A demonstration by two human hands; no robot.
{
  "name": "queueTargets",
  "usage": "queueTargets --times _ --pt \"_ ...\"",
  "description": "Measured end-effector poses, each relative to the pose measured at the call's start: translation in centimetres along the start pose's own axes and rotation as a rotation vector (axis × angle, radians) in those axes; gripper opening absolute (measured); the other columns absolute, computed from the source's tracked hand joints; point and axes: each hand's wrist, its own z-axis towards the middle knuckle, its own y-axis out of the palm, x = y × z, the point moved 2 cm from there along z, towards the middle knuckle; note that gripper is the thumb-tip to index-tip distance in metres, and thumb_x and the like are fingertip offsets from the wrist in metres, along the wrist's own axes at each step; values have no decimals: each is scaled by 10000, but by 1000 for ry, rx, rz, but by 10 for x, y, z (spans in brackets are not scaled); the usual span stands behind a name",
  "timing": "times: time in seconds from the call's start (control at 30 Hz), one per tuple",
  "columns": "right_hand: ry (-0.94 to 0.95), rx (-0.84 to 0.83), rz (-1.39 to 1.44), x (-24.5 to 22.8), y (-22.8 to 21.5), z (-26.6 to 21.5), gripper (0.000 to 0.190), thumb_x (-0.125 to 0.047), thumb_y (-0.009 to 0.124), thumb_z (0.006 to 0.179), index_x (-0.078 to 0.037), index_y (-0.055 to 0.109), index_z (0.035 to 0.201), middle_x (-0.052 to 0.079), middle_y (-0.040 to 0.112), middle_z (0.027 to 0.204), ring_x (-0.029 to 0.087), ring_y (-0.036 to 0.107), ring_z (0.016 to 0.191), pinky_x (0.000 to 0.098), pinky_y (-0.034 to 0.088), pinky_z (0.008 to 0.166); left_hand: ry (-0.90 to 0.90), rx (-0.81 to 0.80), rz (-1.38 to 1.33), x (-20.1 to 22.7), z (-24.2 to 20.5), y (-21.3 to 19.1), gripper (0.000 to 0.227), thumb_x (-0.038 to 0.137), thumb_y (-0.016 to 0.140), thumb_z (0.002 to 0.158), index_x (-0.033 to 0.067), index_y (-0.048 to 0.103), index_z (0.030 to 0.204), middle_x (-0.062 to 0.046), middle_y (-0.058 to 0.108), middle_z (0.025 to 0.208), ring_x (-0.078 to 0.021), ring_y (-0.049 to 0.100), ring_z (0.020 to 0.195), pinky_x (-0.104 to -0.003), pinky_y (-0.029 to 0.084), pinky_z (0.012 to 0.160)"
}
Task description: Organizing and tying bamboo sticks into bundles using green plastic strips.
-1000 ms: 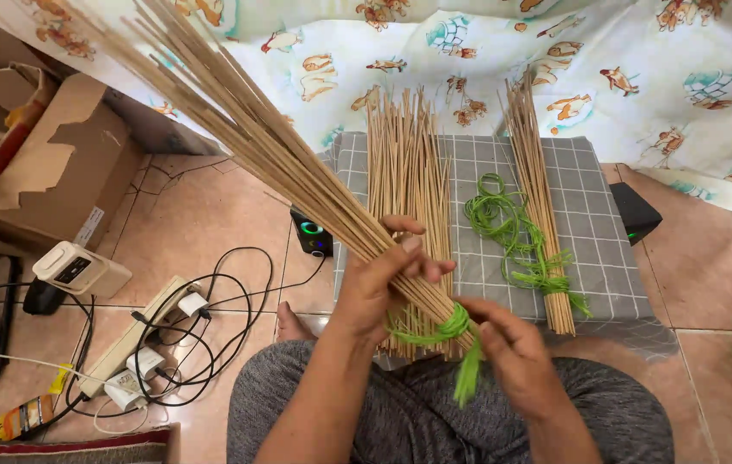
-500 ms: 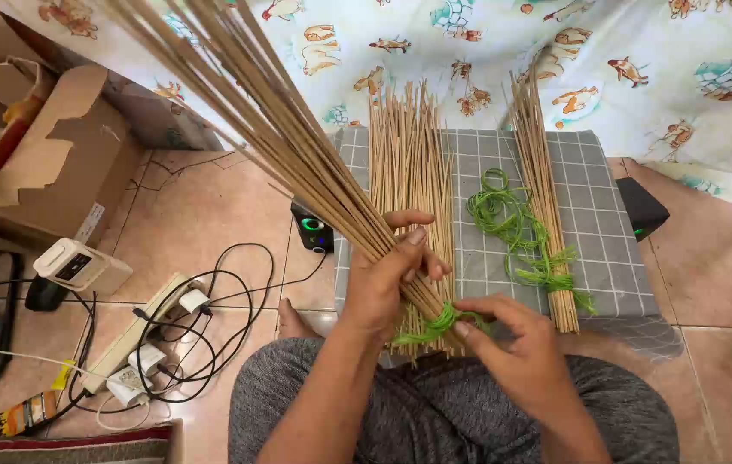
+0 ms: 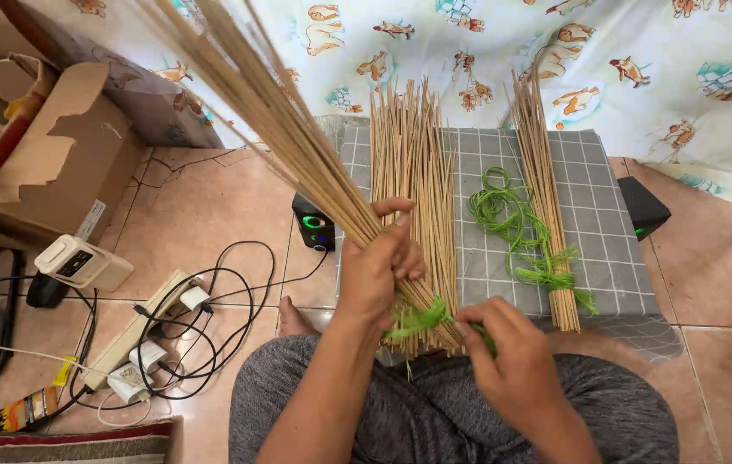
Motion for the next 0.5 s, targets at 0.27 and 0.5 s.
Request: queueTargets --times 0.27,0.5 --pt "-82 -53 59 -9 1 -6 131 -58 672 815 -74 719 936 2 689 920 158 615 804 293 500 733 33 156 -54 0 4 -6 242 -2 532 936 66 627 1148 34 338 591 -69 316 472 -225 285 460" --pt "31 72 27 6 2 1 145 -68 707 826 -71 757 962 6 698 922 127 590 670 261 479 597 -82 165 19 -7 2 1 196 41 583 937 67 657 1116 46 352 555 -74 340 455 -243 281 445"
